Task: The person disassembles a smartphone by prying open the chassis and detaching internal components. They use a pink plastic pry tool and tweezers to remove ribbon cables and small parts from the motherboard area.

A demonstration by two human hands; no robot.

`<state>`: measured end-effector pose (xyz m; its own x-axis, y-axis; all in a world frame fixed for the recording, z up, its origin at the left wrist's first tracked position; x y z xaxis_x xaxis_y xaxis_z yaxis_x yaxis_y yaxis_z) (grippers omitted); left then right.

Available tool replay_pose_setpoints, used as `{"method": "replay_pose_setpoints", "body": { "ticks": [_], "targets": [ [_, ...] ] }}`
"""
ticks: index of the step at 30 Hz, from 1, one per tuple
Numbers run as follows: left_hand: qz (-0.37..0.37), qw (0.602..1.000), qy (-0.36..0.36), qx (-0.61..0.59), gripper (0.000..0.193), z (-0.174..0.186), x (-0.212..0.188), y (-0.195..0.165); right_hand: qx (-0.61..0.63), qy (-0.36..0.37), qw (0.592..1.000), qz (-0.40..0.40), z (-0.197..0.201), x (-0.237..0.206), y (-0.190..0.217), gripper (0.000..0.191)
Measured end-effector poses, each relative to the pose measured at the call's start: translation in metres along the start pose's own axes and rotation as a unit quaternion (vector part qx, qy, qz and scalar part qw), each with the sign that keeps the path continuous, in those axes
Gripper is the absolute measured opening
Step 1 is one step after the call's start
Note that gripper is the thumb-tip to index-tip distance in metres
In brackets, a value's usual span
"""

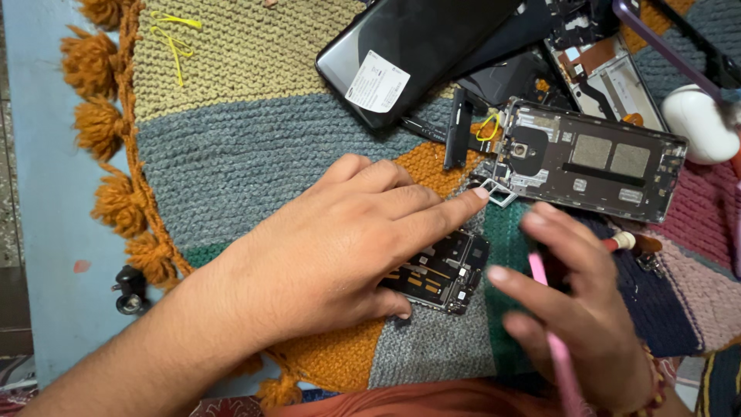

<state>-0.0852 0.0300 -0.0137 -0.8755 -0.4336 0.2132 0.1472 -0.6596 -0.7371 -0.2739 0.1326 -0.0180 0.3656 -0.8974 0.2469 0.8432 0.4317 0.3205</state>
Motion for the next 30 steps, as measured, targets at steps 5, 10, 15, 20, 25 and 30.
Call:
{"method": "replay_pose_setpoints", "body": {
  "ticks": [5, 10, 15, 20, 25, 30],
  "targets": [
    [0.003, 1.0, 0.011, 0.002, 0.109, 0.0, 0.0, 0.001, 0.237, -0.166, 0.943, -0.163, -0.002, -0.036, -0.011, 0.013],
    [-0.001, 1.0, 0.003, 0.0, 0.107, 0.001, 0.0, 0.0, 0.381, -0.147, 0.896, -0.175, -0.007, -0.049, -0.017, 0.01],
    [-0.004, 1.0, 0.004, 0.011, 0.105, -0.001, -0.001, 0.0, 0.212, -0.104, 0.955, -0.179, -0.007, -0.047, -0.001, 0.029],
    [-0.007, 1.0, -0.003, 0.014, 0.105, -0.001, -0.001, -0.001, 0.145, -0.099, 0.975, -0.138, -0.012, -0.044, 0.005, 0.03],
    [0.001, 1.0, 0.006, 0.005, 0.104, -0.002, -0.001, -0.001, 0.142, -0.087, 0.974, -0.154, -0.009, -0.04, 0.001, 0.029],
    [-0.001, 1.0, 0.007, -0.008, 0.104, -0.001, -0.001, -0.001, 0.149, -0.086, 0.969, -0.175, -0.002, -0.033, -0.004, 0.028]
  ]
}}
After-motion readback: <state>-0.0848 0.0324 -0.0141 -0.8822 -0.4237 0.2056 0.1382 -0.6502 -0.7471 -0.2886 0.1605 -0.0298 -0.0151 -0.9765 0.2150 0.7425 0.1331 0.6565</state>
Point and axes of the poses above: each hand's wrist, its own x-axis towards the middle knuckle, its own z-axis out of the back of the hand, y = z × x, the point moved 6 cm from there along x, towards the middle knuckle, and after that the axes turned 9 degrees about -x, right-handed, at the moved point
